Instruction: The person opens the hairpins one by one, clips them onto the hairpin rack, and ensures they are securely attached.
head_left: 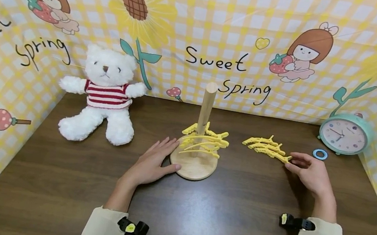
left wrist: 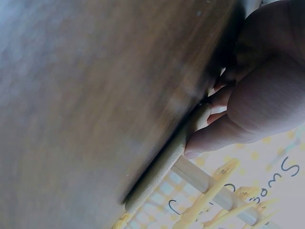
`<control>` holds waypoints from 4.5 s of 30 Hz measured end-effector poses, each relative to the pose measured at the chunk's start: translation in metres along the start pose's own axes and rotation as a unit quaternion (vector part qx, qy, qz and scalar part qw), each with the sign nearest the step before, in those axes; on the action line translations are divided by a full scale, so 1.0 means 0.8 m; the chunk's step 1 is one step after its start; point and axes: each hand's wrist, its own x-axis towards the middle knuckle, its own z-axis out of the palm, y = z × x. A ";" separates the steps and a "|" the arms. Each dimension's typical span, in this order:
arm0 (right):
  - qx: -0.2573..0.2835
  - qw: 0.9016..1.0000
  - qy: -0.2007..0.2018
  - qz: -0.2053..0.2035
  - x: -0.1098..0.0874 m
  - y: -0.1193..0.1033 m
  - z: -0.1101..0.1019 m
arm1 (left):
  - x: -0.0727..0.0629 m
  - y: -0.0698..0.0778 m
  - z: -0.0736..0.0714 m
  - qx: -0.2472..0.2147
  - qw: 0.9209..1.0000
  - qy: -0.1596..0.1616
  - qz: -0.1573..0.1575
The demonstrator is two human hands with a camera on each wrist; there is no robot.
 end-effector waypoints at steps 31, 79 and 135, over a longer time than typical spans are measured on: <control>0.127 0.980 0.130 -0.086 -0.003 -0.065 -0.005 | 0.000 0.003 0.001 -0.001 1.000 -0.004 -0.002; 0.305 0.898 0.161 -0.273 -0.012 -0.166 0.058 | 0.000 -0.002 0.001 0.007 1.000 0.000 0.003; 0.294 0.899 0.091 -0.311 -0.003 -0.232 0.119 | -0.002 0.001 0.000 0.005 1.000 0.002 0.004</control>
